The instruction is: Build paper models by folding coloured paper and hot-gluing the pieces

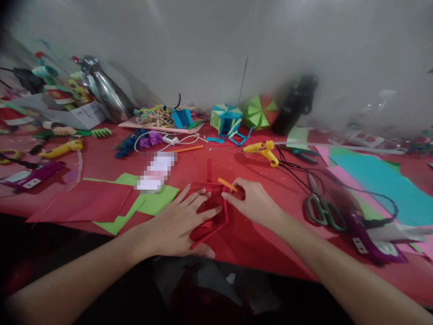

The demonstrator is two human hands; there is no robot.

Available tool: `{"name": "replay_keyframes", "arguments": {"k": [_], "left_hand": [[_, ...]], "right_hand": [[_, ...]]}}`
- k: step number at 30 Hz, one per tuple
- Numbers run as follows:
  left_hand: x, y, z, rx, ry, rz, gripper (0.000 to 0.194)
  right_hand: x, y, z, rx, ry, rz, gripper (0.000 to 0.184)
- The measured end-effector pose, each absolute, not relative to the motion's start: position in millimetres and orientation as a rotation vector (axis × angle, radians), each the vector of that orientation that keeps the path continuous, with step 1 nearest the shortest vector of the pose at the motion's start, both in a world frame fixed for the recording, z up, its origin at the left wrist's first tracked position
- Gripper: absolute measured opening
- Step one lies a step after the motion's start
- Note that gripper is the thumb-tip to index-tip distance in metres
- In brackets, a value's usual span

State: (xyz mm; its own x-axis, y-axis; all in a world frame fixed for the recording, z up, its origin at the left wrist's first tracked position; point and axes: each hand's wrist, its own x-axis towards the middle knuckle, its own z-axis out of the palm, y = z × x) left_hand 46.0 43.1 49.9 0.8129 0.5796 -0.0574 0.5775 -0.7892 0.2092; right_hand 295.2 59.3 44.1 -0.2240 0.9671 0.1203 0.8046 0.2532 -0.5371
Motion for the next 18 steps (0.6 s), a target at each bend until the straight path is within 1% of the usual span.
{"name": "replay_keyframes", "arguments": {"k": [2,6,10,12,14,16,18], "left_hand": [[45.0,43.5,51.0,2.780,0.895,0.010,0.098],[43.3,45.7,50.8,2.762,0.887,-0.009,0.100],[41.9,48.1,50.2,2.746,0.872,-0.032,0.104],[41.4,49.0,49.7,2.747,0.869,-0.032,0.106],[40.9,49.6,49.2,2.750,0.872,-0.027,0.108],[40.1,50.3,48.7,2.750,0.873,-0.028,0.109],[39.2,51.0,48.7,2.750,0.869,-0.036,0.109]], "right_hand": [[291.7,58.0,38.7,-1.682,-2.110,0.553,0.039],[292.5,60.5,29.7,-1.703,-2.124,0.605,0.033],[298.9,63.6,25.4,-1.721,-2.104,0.600,0.035],[299.8,61.6,25.7,-1.719,-2.050,0.623,0.031],[298.8,57.3,27.4,-1.669,-2.015,0.658,0.023],[297.4,52.6,29.0,-1.582,-2.061,0.650,0.017],[296.7,49.1,29.1,-1.482,-2.152,0.623,0.015]]}}
